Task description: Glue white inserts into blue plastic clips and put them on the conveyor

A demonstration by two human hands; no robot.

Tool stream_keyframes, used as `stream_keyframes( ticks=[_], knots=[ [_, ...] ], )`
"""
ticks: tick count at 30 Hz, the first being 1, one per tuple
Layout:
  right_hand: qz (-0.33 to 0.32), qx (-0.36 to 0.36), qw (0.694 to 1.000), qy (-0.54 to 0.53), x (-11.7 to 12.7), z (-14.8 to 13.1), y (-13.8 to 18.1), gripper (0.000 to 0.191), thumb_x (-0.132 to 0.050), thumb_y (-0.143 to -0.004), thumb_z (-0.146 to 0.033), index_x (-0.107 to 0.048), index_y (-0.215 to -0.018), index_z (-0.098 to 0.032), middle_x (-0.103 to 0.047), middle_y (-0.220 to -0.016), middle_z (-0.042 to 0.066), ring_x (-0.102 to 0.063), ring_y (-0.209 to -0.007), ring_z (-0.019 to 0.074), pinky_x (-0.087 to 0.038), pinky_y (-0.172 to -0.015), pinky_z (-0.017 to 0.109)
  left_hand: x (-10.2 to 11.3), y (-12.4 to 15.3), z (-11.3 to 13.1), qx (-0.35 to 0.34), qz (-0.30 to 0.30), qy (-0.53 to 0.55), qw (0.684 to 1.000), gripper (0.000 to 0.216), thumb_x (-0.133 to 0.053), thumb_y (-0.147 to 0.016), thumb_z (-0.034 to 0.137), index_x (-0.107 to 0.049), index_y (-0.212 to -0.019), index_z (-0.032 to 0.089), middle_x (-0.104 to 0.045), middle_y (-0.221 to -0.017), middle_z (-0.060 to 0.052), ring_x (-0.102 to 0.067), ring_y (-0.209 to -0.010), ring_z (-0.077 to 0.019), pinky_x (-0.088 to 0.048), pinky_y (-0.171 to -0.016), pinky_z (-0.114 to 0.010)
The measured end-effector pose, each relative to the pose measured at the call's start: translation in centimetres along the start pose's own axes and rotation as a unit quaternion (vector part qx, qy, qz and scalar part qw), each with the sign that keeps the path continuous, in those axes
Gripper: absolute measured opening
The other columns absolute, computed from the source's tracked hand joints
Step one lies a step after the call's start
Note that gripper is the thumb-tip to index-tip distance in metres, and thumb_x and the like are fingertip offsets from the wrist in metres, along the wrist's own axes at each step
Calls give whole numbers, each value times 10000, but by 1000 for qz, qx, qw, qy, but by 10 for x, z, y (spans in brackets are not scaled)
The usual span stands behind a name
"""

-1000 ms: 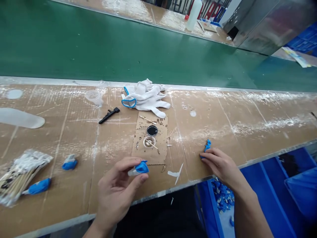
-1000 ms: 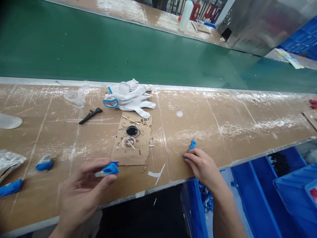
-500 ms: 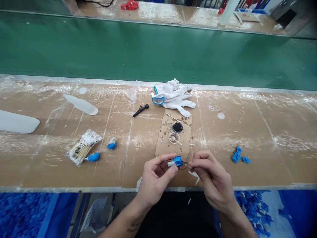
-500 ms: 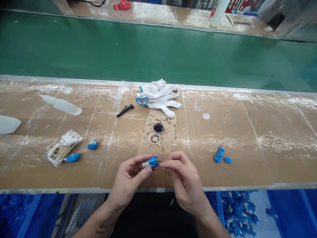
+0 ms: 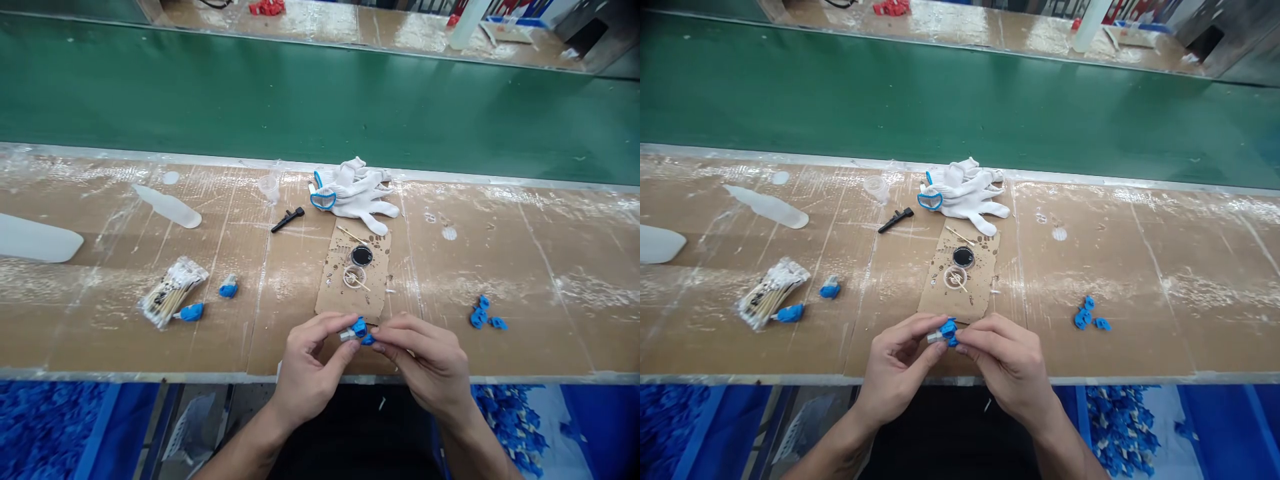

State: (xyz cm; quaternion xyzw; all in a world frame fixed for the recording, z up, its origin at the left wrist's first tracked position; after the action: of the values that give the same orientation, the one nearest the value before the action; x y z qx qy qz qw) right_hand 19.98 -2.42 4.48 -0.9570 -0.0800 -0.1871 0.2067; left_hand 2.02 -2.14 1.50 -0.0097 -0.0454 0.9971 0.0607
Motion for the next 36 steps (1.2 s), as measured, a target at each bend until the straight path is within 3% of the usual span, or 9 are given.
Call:
stream_keyframes(
  ticks=[12,14,17,20,24,28,30,34,36],
  knots=[
    [21,-42,999,-28,-2,9,5,215,-775,-925,-137,-759,-1096,-265,-657,-916,10,-633,-752,135,-573,-648,259,-4,4,6,-53,-21,-5,998,413,-802,-829,57,-813,-1184,268,-826,-1100,-78,-805,-1012,-205,-665,-900,-267],
    [22,-70,996,-48,-3,12,8,314,-777,-941,-217,-710,-1240,-287,-641,-1048,32,-627,-787,135,-592,-707,273,-4,6,7,-77,-17,3,997,413,-777,-849,22,-811,-1185,260,-818,-1109,-86,-808,-995,-198,-672,-862,-250],
    [-35,-94,992,-79,-10,11,12,377,-685,-1016,-326,-641,-1390,-315,-638,-1210,68,-666,-951,169,-606,-854,304,-4,8,12,-138,-16,-1,990,419,-755,-858,-14,-796,-1199,227,-803,-1120,-92,-807,-975,-180,-669,-842,-221],
    [-51,-83,991,-89,-13,5,14,314,-635,-1046,-348,-675,-1356,-321,-677,-1178,58,-679,-1078,185,-592,-938,286,-3,12,17,-190,-14,-32,981,364,-739,-890,8,-775,-1209,179,-792,-1096,-99,-802,-936,-162,-664,-810,-196],
    [-15,-77,989,-129,-14,2,15,282,-666,-1027,-414,-717,-1286,-316,-702,-1083,51,-700,-984,173,-613,-866,259,-4,16,23,-228,-35,-54,971,297,-712,-952,82,-749,-1233,168,-794,-1115,-113,-801,-946,-165,-666,-809,-205],
    [-15,-63,981,-185,-15,4,15,513,-762,-889,-625,-722,-1293,-312,-722,-1152,80,-719,-1045,218,-634,-897,302,-8,17,20,-185,-48,33,981,407,-768,-927,117,-693,-1304,252,-813,-1161,-80,-807,-1015,-191,-678,-847,-248],
    [-15,-52,983,-176,-14,4,14,552,-781,-869,-617,-710,-1328,-320,-745,-1177,82,-723,-1106,230,-628,-952,316,-10,17,17,-149,-42,79,985,440,-777,-905,74,-699,-1277,297,-816,-1150,-44,-800,-1044,-192,-674,-889,-273],
    [19,-40,990,-137,-9,3,12,330,-733,-976,-453,-728,-1272,-309,-774,-1201,67,-730,-1140,211,-619,-986,297,-19,22,15,-123,-77,63,987,541,-727,-892,-18,-699,-1319,312,-726,-1329,-85,-784,-1034,-182,-665,-905,-300],
    [38,-33,992,-117,-7,2,15,264,-725,-994,-374,-727,-1242,-284,-777,-1188,71,-734,-1130,217,-627,-969,301,-19,24,14,-120,-67,19,990,531,-707,-890,-19,-701,-1322,290,-742,-1233,-91,-759,-1048,-196,-650,-951,-349]
  ],
)
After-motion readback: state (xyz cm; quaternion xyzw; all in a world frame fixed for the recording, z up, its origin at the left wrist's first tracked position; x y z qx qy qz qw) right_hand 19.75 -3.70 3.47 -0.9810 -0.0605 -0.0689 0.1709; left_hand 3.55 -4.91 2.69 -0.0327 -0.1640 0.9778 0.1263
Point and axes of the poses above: each hand's wrist, its own y-axis away from the middle knuckle, its own x-axis out of the back of the hand, z = x × y, the point moved 4 cm from there along -y, towards the middle knuckle
